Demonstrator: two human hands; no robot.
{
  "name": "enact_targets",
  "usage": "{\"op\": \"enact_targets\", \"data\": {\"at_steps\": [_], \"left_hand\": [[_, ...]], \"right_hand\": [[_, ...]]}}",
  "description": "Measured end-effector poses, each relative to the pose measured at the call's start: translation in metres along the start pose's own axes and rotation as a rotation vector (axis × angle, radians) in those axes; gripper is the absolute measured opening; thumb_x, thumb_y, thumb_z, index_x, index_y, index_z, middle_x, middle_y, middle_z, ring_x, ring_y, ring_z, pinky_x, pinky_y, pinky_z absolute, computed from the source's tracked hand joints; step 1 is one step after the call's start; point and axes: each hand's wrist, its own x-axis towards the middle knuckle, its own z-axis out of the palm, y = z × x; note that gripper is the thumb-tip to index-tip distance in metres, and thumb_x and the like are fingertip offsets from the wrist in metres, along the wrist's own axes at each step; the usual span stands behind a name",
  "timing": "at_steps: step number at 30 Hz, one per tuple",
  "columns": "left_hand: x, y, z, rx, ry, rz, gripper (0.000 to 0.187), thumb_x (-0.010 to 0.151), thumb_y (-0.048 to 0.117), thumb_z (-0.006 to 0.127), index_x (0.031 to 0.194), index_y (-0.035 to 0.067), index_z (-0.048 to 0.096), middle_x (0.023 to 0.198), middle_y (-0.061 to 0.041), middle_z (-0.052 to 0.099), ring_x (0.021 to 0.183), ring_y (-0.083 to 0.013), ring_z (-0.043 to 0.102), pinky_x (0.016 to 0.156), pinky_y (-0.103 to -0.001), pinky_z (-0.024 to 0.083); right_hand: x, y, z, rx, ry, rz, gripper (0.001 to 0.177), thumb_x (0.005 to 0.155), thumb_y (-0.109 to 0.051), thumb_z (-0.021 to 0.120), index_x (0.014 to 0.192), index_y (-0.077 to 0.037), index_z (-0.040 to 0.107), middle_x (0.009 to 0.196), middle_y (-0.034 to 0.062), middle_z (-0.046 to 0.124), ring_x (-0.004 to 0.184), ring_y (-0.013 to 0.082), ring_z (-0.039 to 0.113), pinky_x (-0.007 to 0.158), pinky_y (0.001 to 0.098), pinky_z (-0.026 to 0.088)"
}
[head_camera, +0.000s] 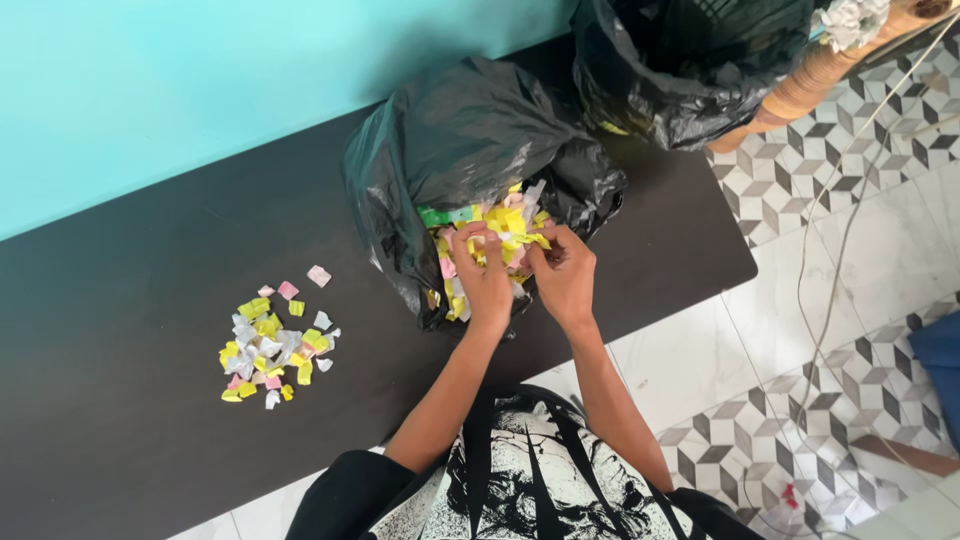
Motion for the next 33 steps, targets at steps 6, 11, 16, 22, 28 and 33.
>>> {"op": "enact_targets", "data": {"at_steps": [6,11,16,22,28,33], "left_hand": [[0.016,-0.01,-0.012,0.193,-0.001,0.188,0.018,0.101,0.008,0.06,0.116,0.0,0.057,0.11,-0.012,0.057,0.106,-0.0256,0.056,0.102,-0.038,0.042],[0.02,0.0,-0.023,0.263,-0.095,0.266,0.022,0.091,-0.005,0.059,0.112,0.001,0.062,0.109,-0.014,0.057,0.106,-0.0294,0.058,0.098,-0.04,0.045],[0.018,0.008,-0.024,0.233,-0.176,0.239,0.03,0.086,-0.011,0.057,0.112,0.003,0.064,0.111,-0.014,0.059,0.11,-0.0308,0.06,0.099,-0.039,0.046],[0.019,0.01,-0.023,0.155,-0.254,0.197,0.032,0.085,-0.011,0.061,0.114,0.003,0.064,0.114,-0.011,0.062,0.111,-0.0269,0.061,0.101,-0.036,0.047],[0.016,-0.006,-0.019,-0.002,-0.221,0.045,0.031,0.086,-0.007,0.069,0.114,0.003,0.063,0.113,-0.007,0.061,0.103,-0.0166,0.063,0.092,-0.03,0.051],[0.011,-0.019,-0.018,-0.197,-0.237,-0.144,0.027,0.09,-0.002,0.071,0.115,0.003,0.062,0.102,-0.004,0.066,0.087,-0.0076,0.066,0.073,-0.023,0.056]], "right_hand": [[0.02,0.021,-0.004,-0.074,-0.097,-0.036,0.013,0.093,0.003,0.068,0.105,0.006,0.066,0.095,0.0088,0.072,0.082,0.0118,0.075,0.067,0.0234,0.062],[0.024,0.022,-0.004,-0.281,-0.147,-0.152,0.02,0.09,0.006,0.066,0.109,0.003,0.071,0.099,0.0113,0.071,0.081,0.0193,0.074,0.069,0.0284,0.056],[0.024,0.016,-0.008,-0.32,-0.239,-0.252,0.044,0.087,0.008,0.061,0.13,0.0,0.064,0.115,0.0149,0.064,0.085,0.0218,0.071,0.073,0.0297,0.054],[0.028,0.03,-0.008,-0.205,-0.266,-0.125,0.032,0.09,0.004,0.064,0.121,-0.001,0.067,0.114,0.0114,0.062,0.087,0.017,0.07,0.067,0.0279,0.058],[0.028,0.05,-0.014,0.26,-0.367,0.188,0.031,0.096,-0.005,0.066,0.126,0.003,0.062,0.11,0.0089,0.062,0.091,0.0149,0.07,0.062,0.0271,0.06],[0.023,0.058,-0.02,0.424,-0.419,0.174,0.041,0.091,-0.001,0.073,0.129,0.006,0.058,0.111,0.0095,0.062,0.093,0.0153,0.071,0.07,0.0274,0.063]]}}
